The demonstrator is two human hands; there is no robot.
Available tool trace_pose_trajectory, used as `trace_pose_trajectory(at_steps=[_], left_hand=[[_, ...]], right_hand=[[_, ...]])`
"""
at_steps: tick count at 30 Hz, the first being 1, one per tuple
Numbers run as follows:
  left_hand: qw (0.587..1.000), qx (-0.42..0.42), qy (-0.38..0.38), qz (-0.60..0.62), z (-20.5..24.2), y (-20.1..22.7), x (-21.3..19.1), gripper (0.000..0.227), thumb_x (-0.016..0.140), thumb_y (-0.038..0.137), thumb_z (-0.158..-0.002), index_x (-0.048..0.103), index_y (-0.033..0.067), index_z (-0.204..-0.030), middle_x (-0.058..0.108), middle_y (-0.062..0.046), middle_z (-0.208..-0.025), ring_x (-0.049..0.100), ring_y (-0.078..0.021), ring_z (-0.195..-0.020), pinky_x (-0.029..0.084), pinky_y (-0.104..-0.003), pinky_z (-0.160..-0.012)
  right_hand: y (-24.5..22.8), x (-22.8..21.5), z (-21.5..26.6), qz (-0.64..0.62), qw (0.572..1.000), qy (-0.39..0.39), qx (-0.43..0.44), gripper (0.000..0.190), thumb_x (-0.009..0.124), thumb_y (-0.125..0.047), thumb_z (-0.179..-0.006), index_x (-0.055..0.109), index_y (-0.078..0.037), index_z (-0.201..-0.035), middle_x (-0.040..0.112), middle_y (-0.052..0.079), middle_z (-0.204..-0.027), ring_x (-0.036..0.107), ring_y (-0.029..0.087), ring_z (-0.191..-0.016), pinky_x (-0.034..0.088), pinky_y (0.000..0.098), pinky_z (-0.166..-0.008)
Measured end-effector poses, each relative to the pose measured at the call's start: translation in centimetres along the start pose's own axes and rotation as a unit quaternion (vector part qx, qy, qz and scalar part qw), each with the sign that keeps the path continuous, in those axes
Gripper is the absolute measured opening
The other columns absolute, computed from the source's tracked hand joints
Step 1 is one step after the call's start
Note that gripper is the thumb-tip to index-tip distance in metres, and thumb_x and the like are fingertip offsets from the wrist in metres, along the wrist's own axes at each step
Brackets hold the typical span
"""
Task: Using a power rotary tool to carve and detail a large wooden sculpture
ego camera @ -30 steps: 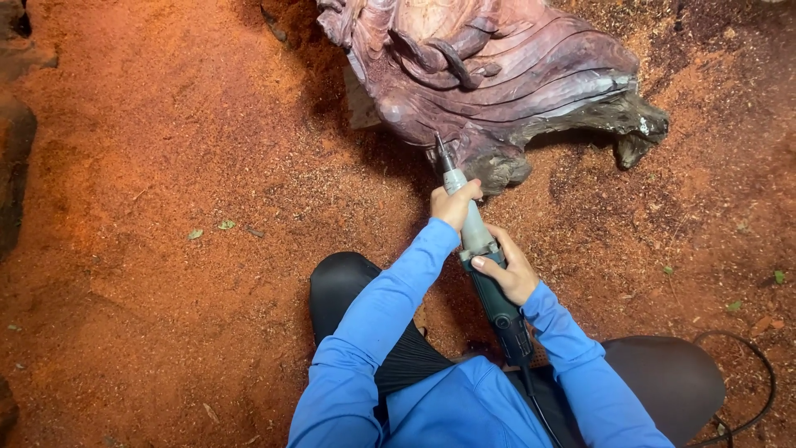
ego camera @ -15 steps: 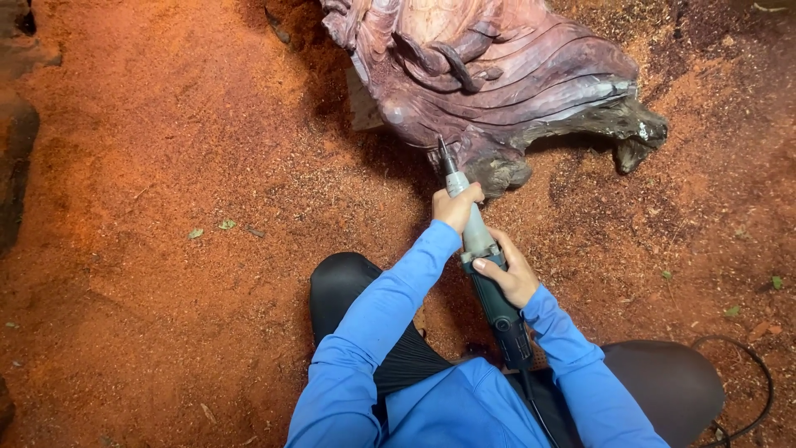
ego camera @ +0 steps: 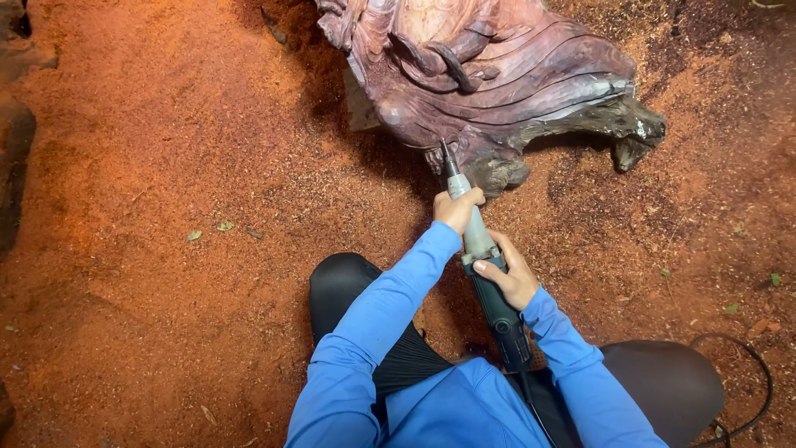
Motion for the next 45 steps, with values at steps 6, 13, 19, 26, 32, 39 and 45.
trace_pose_trajectory(at_steps=[6,13,19,26,32,39,45], left_hand=[[0.999,-0.001,-0.002,0.04,0.4,0.9,0.2,0.068,0.08,0.028,-0.058,0.063,-0.0085,-0.113,0.06,-0.017,-0.099,0.061,-0.0281,-0.101,0.051,-0.045,-0.087],[0.998,-0.007,0.003,0.055,2.1,1.8,-0.4,0.079,0.08,0.031,-0.057,0.058,-0.0087,-0.121,0.059,-0.022,-0.111,0.059,-0.0326,-0.112,0.048,-0.046,-0.095],[0.999,-0.001,-0.002,0.037,1.6,1.5,-0.4,0.074,0.081,0.031,-0.057,0.062,-0.0064,-0.118,0.061,-0.019,-0.109,0.06,-0.0307,-0.11,0.05,-0.045,-0.092],[1.0,-0.001,-0.008,0.022,1.9,1.4,-0.2,0.073,0.08,0.031,-0.057,0.063,-0.007,-0.118,0.061,-0.018,-0.105,0.061,-0.0301,-0.108,0.05,-0.044,-0.092],[1.0,0.002,-0.007,-0.002,0.2,-0.1,0.0,0.069,0.08,0.033,-0.057,0.067,-0.0039,-0.114,0.066,-0.015,-0.104,0.065,-0.0298,-0.106,0.052,-0.043,-0.09],[1.0,0.007,-0.011,0.02,1.7,1.6,-0.2,0.07,0.078,0.029,-0.059,0.065,-0.0087,-0.116,0.062,-0.017,-0.103,0.062,-0.0283,-0.105,0.05,-0.044,-0.092],[1.0,0.013,-0.014,0.01,0.5,0.2,0.0,0.068,0.08,0.031,-0.057,0.067,-0.0062,-0.113,0.064,-0.016,-0.1,0.064,-0.0285,-0.102,0.052,-0.044,-0.088]], right_hand=[[-1.0,-0.1,-0.2,0.012,1.0,0.002,0.0,0.076,0.078,-0.048,-0.08,0.053,-0.024,-0.147,0.062,0.024,-0.119,0.059,0.035,-0.113,0.044,0.0506,-0.1],[-1.5,0.1,-0.4,0.014,1.0,-0.01,0.003,0.076,0.078,-0.048,-0.079,0.053,-0.024,-0.147,0.063,0.024,-0.119,0.06,0.038,-0.112,0.045,0.0517,-0.099],[-1.0,0.0,-0.4,0.014,1.0,-0.005,-0.002,0.074,0.078,-0.047,-0.08,0.053,-0.024,-0.147,0.063,0.023,-0.119,0.06,0.036,-0.113,0.045,0.0514,-0.099],[-0.7,-0.2,-0.1,0.006,1.0,0.001,-0.004,0.072,0.078,-0.047,-0.081,0.054,-0.024,-0.145,0.062,0.022,-0.116,0.059,0.034,-0.11,0.045,0.0505,-0.098],[-0.5,0.0,0.1,-0.001,1.0,0.002,-0.009,0.071,0.078,-0.046,-0.081,0.056,-0.023,-0.144,0.061,0.021,-0.113,0.058,0.033,-0.108,0.045,0.0493,-0.097],[-0.5,-0.2,-0.2,0.012,1.0,0.005,-0.014,0.071,0.078,-0.046,-0.081,0.055,-0.023,-0.145,0.062,0.022,-0.115,0.059,0.034,-0.11,0.044,0.0502,-0.099],[-0.4,-0.1,0.2,-0.001,1.0,0.01,-0.008,0.07,0.077,-0.045,-0.082,0.055,-0.022,-0.145,0.061,0.022,-0.117,0.058,0.034,-0.112,0.044,0.0509,-0.1]])
Point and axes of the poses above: each hand's wrist, its own z-axis away from the middle knuckle, its own x-axis out of the palm, y = z × x, the point moved 5 cm from there along -z, towards the middle knuckle
